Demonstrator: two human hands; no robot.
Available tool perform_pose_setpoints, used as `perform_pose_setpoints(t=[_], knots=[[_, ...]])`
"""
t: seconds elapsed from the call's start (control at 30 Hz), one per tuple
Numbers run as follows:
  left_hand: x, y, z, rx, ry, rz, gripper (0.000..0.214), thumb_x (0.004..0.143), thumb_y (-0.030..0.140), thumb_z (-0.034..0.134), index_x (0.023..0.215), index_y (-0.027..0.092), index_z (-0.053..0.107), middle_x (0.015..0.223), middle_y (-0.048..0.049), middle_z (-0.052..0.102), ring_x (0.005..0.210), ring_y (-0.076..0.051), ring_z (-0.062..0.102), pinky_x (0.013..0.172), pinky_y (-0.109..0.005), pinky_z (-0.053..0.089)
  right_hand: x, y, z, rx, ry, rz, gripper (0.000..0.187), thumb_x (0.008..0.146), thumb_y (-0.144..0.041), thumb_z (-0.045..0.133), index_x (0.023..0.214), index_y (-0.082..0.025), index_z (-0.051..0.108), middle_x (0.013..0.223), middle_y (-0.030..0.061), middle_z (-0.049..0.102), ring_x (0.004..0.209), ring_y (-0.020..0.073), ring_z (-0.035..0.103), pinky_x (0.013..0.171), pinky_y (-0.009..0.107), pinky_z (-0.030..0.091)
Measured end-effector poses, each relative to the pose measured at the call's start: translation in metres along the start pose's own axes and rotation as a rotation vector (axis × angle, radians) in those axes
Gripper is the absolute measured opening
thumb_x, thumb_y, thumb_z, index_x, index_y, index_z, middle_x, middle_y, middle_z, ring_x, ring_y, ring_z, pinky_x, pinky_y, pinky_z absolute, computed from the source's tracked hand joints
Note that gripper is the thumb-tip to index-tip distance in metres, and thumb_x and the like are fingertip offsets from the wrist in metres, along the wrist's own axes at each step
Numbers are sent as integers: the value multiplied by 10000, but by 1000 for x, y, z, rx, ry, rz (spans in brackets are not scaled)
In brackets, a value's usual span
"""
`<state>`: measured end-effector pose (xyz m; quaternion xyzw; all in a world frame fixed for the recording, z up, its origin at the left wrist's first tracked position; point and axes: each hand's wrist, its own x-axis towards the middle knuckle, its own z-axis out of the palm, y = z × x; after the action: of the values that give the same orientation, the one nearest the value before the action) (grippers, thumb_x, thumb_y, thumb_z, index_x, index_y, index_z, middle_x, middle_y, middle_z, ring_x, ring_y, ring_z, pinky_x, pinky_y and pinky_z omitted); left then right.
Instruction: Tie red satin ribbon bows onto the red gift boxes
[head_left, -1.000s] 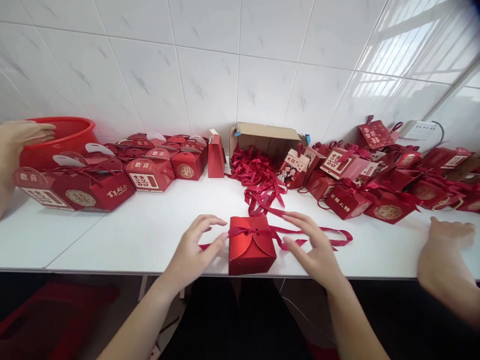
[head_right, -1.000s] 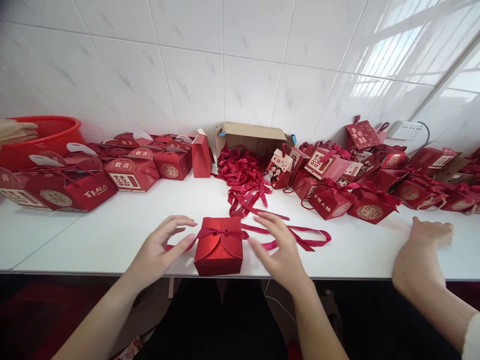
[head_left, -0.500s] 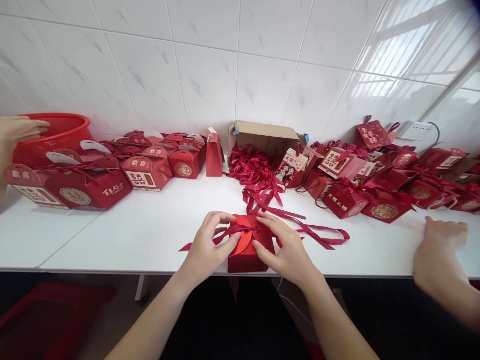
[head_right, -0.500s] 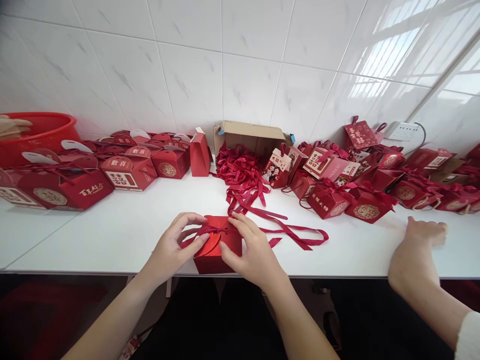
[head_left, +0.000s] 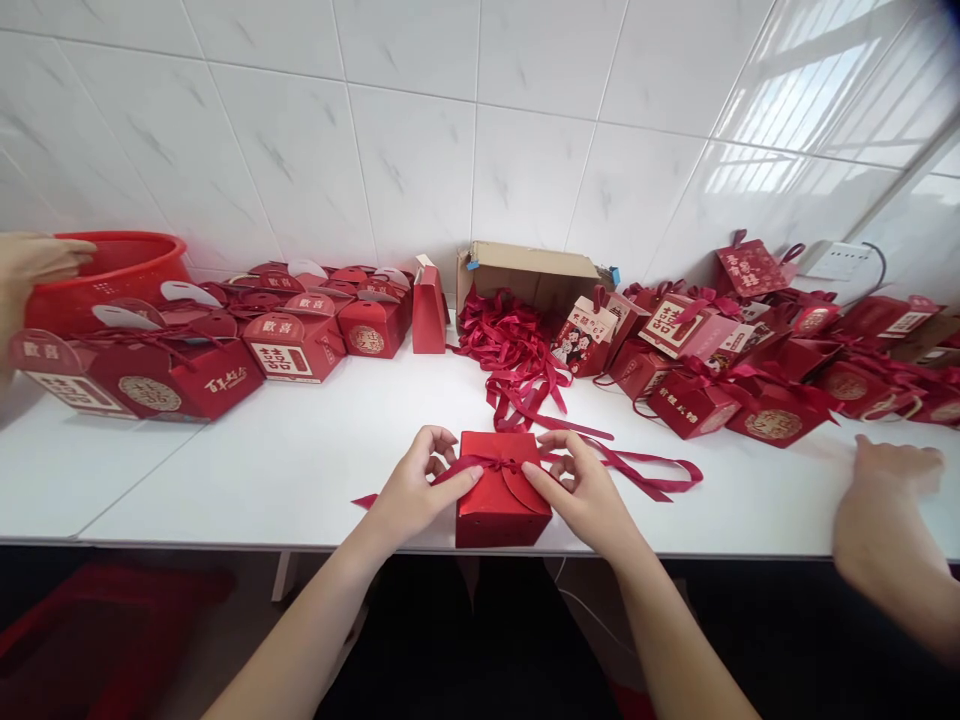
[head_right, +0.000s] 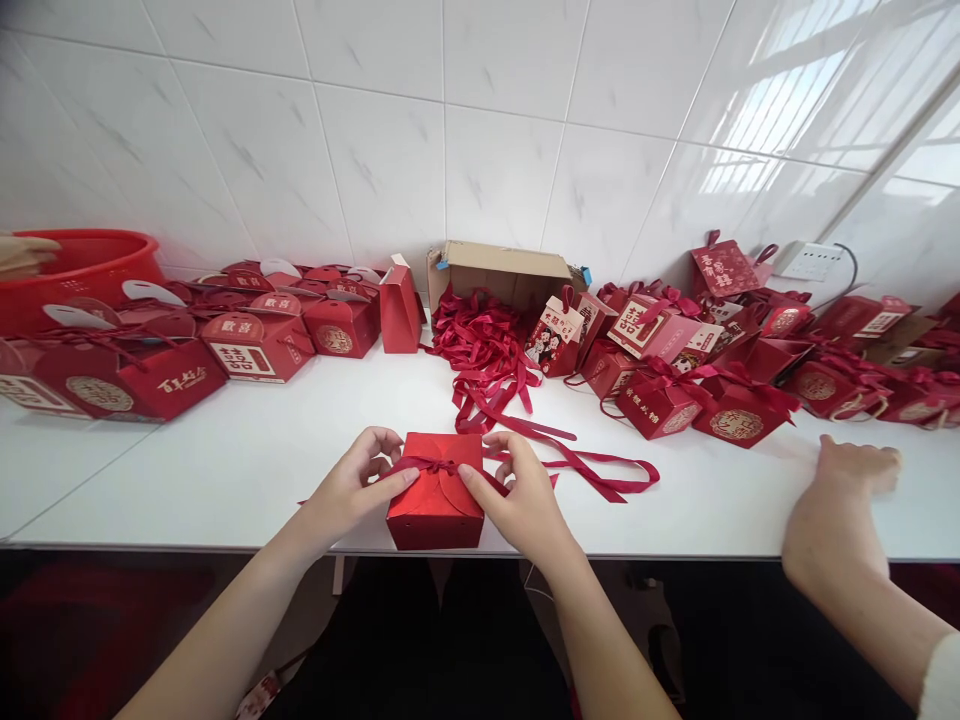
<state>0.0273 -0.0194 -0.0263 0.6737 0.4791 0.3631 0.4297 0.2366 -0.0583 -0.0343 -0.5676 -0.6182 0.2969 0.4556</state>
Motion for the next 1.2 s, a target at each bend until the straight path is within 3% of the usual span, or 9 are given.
perform_pose_setpoints(t=[0.1, 0.2, 0.33, 0.53, 0.7, 0.8, 0.9, 1.03, 1.2], knots=[[1, 4, -6, 49, -98, 0, 288, 787, 444, 588, 713, 192, 469, 684, 45, 457, 621, -113, 438, 603, -245, 376, 6, 2, -5, 41, -114, 68, 369, 837, -542, 540, 759, -184, 498, 707, -9, 497, 612, 121, 436, 577, 266, 380], [0, 9, -10, 39, -148, -29, 366, 772, 475, 595, 606, 186, 446, 592, 51, 429, 578, -112, 418, 558, -235, 340, 10, 4, -13, 118, -239, 79, 451, 864, -563, 471, 615, -192, 412, 605, -39, 361, 571, 107, 353, 543, 256, 300], [-3, 12, -10, 95, -26, -62, 441, 682, 497, 679, 571, 190, 384, 547, 72, 353, 525, -90, 343, 509, -217, 285, 12, 7, -25, 184, -268, 109, 423, 794, -523, 609, 608, -186, 435, 582, -53, 338, 539, 88, 290, 502, 241, 222], [-5, 12, -6, 168, 88, -52, 428, 661, 489, 681, 564, 194, 386, 540, 74, 344, 514, -86, 326, 491, -214, 281, 12, 11, -29, 246, -265, 160, 411, 749, -516, 668, 608, -180, 479, 560, -61, 339, 508, 76, 254, 474, 235, 178], [-4, 8, -11, 236, 51, 49, 328, 710, 483, 649, 699, 201, 482, 624, 55, 425, 563, -110, 409, 541, -240, 364, 10, 13, -34, 467, -301, 226, 392, 776, -516, 643, 624, -171, 536, 550, -37, 445, 518, 92, 370, 485, 234, 259], [-7, 13, -13, 263, 141, 137, 332, 731, 458, 652, 907, 219, 501, 900, -12, 558, 817, -174, 548, 723, -304, 456, 7, 10, -42, 656, -287, 252, 313, 762, -454, 683, 667, -168, 598, 592, -10, 534, 571, 115, 474, 550, 253, 364], [-10, 30, -5, 312, 188, 277, 378, 745, 429, 659, 1025, 243, 487, 1095, -52, 554, 1056, -235, 526, 915, -387, 422, 4, 1, -45, 760, -254, 228, 229, 723, -390, 735, 705, -175, 656, 620, -6, 563, 602, 126, 514, 622, 285, 426], [-8, 54, 18, 447, 83, 482, 438, 713, 385, 705, 1067, 266, 476, 1124, -54, 569, 1100, -272, 500, 962, -441, 360, 3, -16, -42, 787, -232, 204, 189, 714, -369, 744, 717, -188, 690, 626, -7, 575, 619, 132, 540, 650, 305, 460], [4, 62, 33, 569, 268, 591, 354, 739, 197, 615, 1051, 242, 455, 1099, -50, 586, 1078, -265, 519, 938, -427, 322, -1, -25, -41, 764, -178, 181, 195, 713, -374, 747, 730, -186, 700, 613, -10, 582, 595, 118, 540, 633, 294, 476]])
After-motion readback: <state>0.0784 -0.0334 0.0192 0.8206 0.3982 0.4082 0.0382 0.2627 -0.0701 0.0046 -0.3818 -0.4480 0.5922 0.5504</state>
